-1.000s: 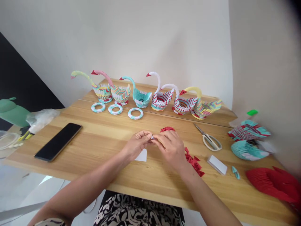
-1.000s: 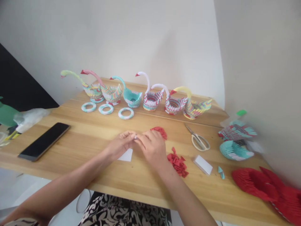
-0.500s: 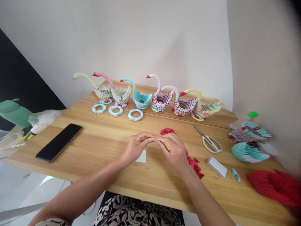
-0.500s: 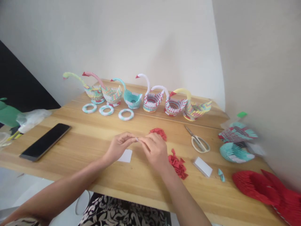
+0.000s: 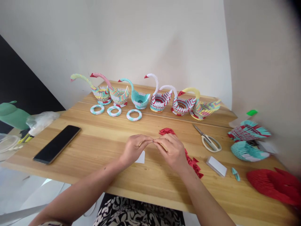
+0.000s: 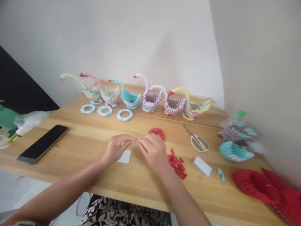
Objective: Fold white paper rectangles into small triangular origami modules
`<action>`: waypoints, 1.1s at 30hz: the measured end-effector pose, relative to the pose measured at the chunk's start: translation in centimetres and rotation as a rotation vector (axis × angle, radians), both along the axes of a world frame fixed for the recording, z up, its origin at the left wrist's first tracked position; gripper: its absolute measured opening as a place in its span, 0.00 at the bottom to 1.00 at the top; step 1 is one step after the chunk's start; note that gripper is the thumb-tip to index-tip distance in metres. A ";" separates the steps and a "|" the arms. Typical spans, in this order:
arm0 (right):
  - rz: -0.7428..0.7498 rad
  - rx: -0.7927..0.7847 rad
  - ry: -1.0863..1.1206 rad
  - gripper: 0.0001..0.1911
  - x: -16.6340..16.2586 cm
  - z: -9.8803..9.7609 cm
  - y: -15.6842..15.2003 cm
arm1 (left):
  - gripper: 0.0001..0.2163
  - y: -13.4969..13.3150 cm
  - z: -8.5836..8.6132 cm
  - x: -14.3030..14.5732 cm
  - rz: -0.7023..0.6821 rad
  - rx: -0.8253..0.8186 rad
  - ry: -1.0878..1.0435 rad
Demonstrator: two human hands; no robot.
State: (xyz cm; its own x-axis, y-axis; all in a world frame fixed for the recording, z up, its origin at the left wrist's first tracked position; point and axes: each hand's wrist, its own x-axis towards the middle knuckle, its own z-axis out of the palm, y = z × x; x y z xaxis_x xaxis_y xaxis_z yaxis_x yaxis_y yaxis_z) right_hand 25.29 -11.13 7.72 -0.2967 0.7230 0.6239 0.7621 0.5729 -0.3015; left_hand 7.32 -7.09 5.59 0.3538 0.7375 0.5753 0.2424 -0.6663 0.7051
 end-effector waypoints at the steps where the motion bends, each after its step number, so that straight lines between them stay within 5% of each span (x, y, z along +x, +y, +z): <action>1: -0.002 -0.009 -0.004 0.05 0.0 0.0 0.0 | 0.08 0.0 0.0 0.0 0.006 0.000 0.016; 10: -0.009 -0.126 -0.010 0.07 -0.1 -0.4 0.2 | 0.08 -0.2 0.0 0.1 -0.002 -0.077 0.029; 16: 0.021 -0.240 0.322 0.05 0.1 -0.8 0.2 | 0.07 -0.6 0.8 0.3 -0.023 -0.311 -0.103; 33: 0.074 -0.203 0.449 0.04 -0.2 -1.5 0.2 | 0.08 -0.5 1.1 -0.2 -0.090 -0.094 -0.036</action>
